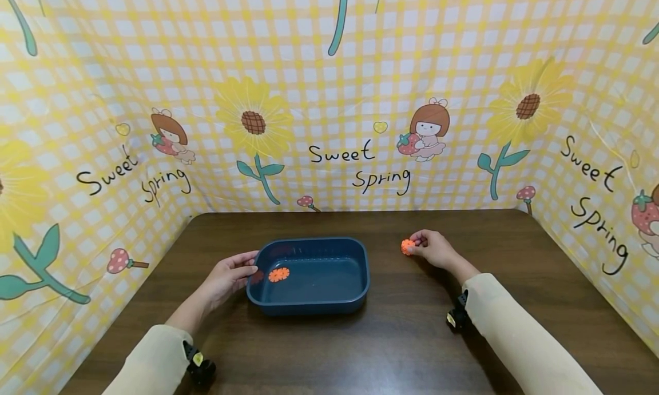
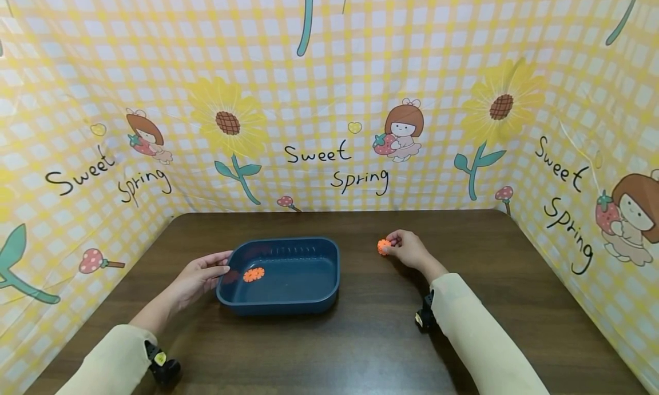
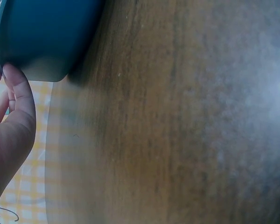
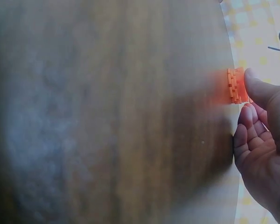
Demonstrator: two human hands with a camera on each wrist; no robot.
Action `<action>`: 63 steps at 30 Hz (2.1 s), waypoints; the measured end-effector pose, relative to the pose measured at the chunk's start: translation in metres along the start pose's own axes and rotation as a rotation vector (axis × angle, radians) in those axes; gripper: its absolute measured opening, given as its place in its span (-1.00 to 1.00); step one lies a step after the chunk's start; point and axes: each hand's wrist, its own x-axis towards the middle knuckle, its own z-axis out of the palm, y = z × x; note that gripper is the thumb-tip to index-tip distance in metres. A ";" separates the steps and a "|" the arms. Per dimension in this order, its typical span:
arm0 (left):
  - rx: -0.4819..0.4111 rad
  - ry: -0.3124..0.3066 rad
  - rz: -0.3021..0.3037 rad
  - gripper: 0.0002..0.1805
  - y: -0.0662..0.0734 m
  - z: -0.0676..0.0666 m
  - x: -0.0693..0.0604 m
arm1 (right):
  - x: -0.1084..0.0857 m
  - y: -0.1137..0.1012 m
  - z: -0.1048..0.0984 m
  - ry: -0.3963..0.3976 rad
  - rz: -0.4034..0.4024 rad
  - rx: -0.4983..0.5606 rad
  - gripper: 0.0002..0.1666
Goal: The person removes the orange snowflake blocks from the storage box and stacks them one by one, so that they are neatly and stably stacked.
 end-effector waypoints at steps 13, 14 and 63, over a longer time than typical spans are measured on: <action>-0.007 0.002 -0.004 -0.42 0.000 0.000 -0.001 | -0.001 0.000 0.001 0.011 -0.011 0.004 -0.67; -0.006 0.000 -0.004 -0.41 0.001 0.000 -0.001 | -0.001 0.000 0.001 0.015 -0.012 0.008 -0.67; -0.026 -0.005 -0.010 -0.41 0.003 0.000 -0.001 | 0.010 -0.161 0.094 -0.141 -0.206 0.257 -0.62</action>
